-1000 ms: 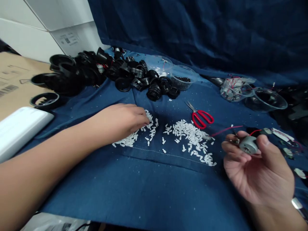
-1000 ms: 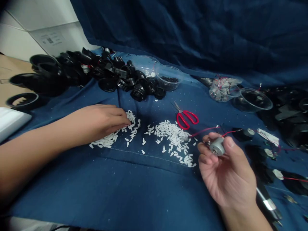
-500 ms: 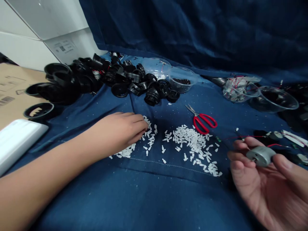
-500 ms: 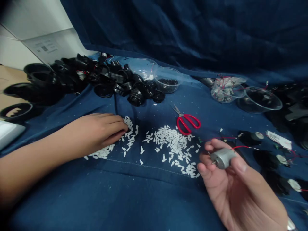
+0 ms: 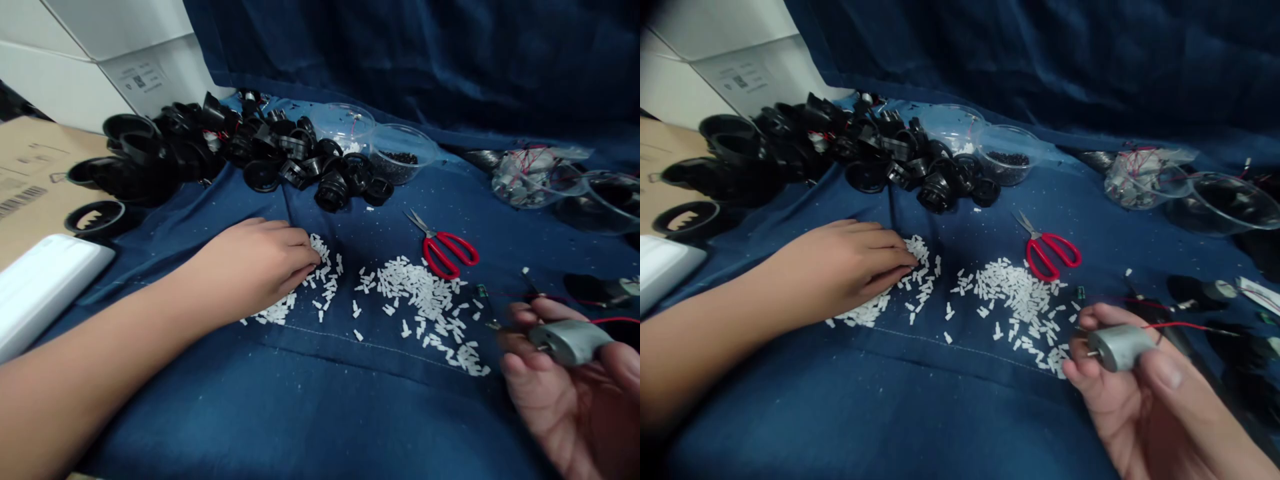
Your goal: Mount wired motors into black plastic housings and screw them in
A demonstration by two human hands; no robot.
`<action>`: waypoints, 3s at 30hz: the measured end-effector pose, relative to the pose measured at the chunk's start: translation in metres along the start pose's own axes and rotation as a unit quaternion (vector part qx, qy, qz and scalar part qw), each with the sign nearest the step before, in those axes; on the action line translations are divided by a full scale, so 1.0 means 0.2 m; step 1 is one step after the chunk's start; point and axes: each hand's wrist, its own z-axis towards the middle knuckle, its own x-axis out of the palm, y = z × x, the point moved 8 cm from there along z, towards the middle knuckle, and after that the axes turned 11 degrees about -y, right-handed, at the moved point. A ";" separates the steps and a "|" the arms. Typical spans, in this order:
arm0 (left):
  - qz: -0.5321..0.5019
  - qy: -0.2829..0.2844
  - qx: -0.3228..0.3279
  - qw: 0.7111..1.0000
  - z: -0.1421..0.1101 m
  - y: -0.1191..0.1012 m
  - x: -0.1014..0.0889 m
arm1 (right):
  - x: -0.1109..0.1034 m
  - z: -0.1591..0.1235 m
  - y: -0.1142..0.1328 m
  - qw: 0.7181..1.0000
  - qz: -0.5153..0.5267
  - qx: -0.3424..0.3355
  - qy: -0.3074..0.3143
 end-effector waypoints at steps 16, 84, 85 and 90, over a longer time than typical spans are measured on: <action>-0.243 -0.162 0.059 0.955 0.02 -0.38 -0.15 | 0.47 -0.21 0.00 0.953 -0.153 -0.147 0.217; -0.316 -0.079 0.054 0.944 -0.06 -0.56 0.08 | 0.68 -0.45 -0.09 0.720 -0.475 -0.404 0.304; -0.315 -0.078 0.053 0.944 -0.06 -0.56 0.08 | 0.68 -0.45 -0.09 0.720 -0.475 -0.404 0.303; -0.319 -0.080 0.056 0.943 -0.06 -0.56 0.08 | 0.68 -0.46 -0.11 0.719 -0.473 -0.399 0.316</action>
